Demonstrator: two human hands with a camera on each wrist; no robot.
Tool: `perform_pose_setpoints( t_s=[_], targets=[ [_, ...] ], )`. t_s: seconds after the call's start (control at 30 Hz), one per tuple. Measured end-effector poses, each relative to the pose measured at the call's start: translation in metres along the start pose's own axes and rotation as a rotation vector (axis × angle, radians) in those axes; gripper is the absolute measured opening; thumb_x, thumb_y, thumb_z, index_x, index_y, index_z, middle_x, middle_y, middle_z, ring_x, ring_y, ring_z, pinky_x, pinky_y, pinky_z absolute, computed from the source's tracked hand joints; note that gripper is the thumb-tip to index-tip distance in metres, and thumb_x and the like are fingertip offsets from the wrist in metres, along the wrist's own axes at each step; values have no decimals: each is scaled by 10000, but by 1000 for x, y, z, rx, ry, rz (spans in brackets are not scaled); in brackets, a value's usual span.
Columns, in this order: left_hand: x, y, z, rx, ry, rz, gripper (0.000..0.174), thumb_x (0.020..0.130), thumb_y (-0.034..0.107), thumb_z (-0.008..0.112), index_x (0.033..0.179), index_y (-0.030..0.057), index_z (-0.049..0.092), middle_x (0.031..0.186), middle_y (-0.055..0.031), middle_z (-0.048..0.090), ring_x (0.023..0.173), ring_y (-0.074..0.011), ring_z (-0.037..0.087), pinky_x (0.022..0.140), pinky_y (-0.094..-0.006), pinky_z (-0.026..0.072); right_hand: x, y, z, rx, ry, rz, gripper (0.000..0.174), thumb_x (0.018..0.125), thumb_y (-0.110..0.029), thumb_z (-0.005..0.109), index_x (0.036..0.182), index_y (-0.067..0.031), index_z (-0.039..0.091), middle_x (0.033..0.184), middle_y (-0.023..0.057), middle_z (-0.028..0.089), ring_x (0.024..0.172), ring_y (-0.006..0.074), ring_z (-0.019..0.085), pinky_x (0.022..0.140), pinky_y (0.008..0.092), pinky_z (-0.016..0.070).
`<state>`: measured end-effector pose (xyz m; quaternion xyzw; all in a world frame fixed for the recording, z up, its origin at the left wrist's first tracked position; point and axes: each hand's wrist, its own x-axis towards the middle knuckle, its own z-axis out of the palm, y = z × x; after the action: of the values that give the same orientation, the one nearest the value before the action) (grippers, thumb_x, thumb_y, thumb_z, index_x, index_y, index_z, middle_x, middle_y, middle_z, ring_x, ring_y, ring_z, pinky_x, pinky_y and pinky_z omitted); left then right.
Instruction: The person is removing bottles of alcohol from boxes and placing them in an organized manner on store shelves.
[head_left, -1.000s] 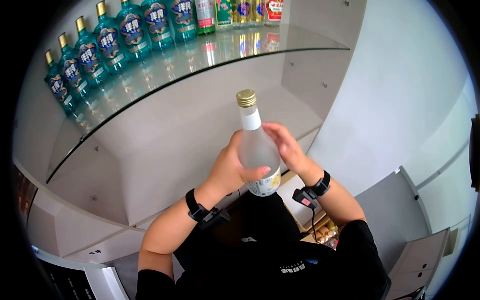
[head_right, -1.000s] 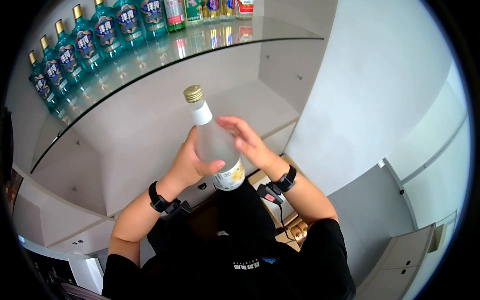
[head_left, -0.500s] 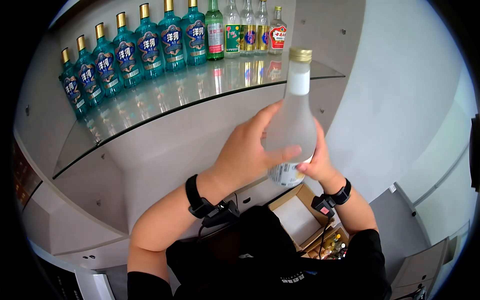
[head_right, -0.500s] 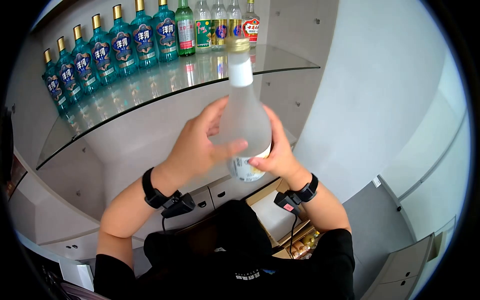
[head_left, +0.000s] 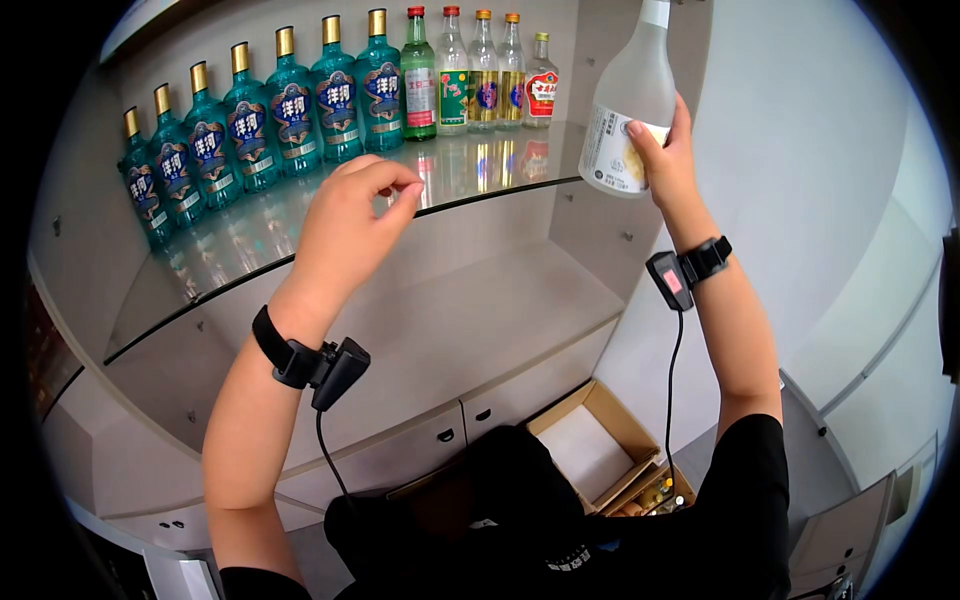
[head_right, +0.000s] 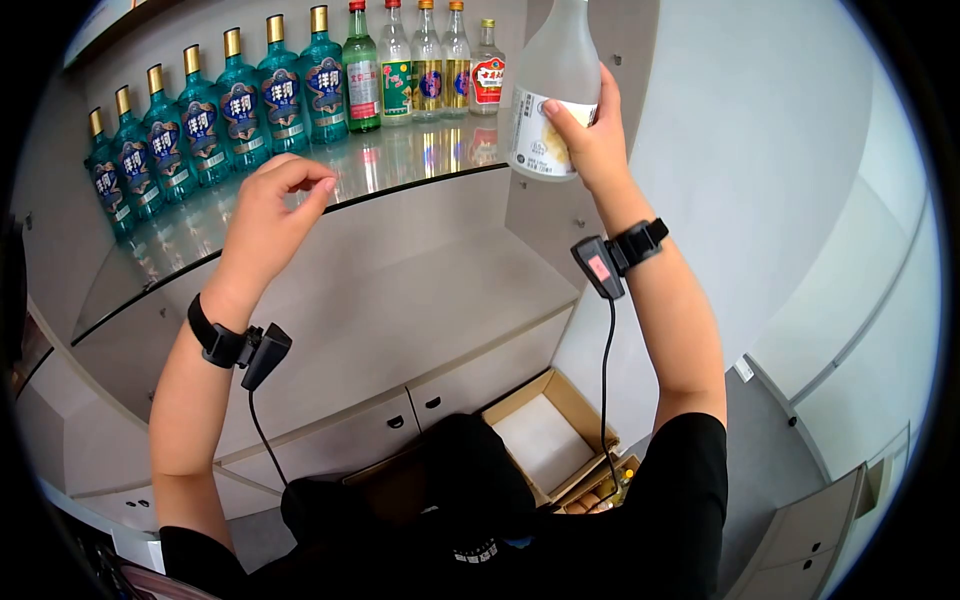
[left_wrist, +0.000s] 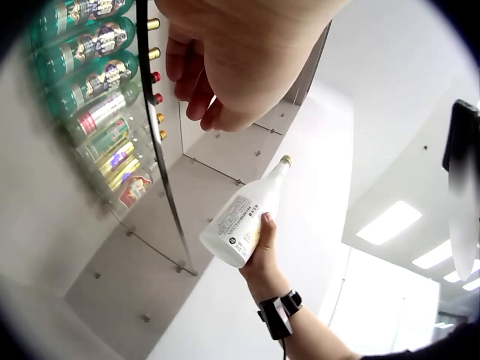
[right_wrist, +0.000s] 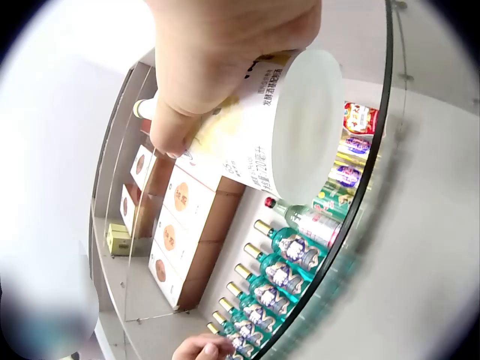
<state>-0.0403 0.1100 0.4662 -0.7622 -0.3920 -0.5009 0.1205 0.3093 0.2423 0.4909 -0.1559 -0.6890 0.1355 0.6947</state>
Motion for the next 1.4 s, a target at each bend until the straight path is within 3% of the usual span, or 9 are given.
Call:
perform_pose_setpoints(
  t_s=[0.13,0.23,0.5,0.83,1.07,1.13,1.23,1.33,1.4],
  targets=[
    [1,-12,-10,128,-37,-51,108,884,111,709,916,8,707,805,-60,613,705,-152,564,658,-275,473,22,22,0,-9,27,36,834,860,-198,785,1501,-4,287,1325,173,546,1176,235,588,961,354,520],
    [1,-18,-9,59,-35,-97,110,880,103,710,909,-2,701,784,-43,588,674,-126,526,627,-268,446,31,40,-3,-57,62,58,849,861,-208,792,1503,1,277,1317,191,555,1143,239,613,921,348,543],
    [2,-21,-6,-25,-43,-167,120,878,108,718,899,-10,702,780,-21,570,677,-95,501,622,-250,434,43,82,-14,-199,79,99,881,833,-235,815,1503,-6,290,1310,205,566,1122,264,630,919,365,547],
    [1,-22,-3,-39,-39,-174,102,871,90,716,889,-9,702,781,-19,564,688,-96,506,640,-248,437,43,100,-26,-155,75,220,896,843,-248,803,1513,-15,256,1273,206,574,1106,254,634,914,365,545],
    [-1,-18,-2,10,-45,-168,97,862,82,712,887,-10,697,762,-36,562,685,-117,518,635,-260,441,56,120,-39,-258,-12,185,914,857,-330,783,1505,19,241,1303,219,553,1125,278,620,943,374,521],
    [-1,-16,-2,35,-45,-179,95,841,72,673,891,-3,705,783,-84,604,690,-192,577,654,-319,486,60,120,-43,-303,-37,176,929,859,-352,779,1503,32,232,1315,225,546,1129,287,619,952,376,517],
    [-2,-20,0,46,-39,-163,92,862,86,709,886,-2,700,771,-53,579,689,-136,534,637,-275,451,72,110,-47,-402,-120,201,914,852,-382,782,1475,62,282,1307,243,558,1146,296,612,981,370,498],
    [-2,-17,0,67,-32,-159,90,862,85,706,887,-2,701,775,-57,583,686,-148,540,642,-288,460,90,95,-52,-525,-230,316,909,822,-411,804,1448,67,350,1285,262,578,1191,294,595,1001,372,486],
    [-2,-16,0,68,-31,-162,92,862,86,704,887,-2,701,778,-58,587,689,-151,544,643,-291,462,108,89,-54,-689,-412,417,929,786,-423,824,1432,81,386,1275,285,591,1219,343,589,1027,406,471]
  ],
)
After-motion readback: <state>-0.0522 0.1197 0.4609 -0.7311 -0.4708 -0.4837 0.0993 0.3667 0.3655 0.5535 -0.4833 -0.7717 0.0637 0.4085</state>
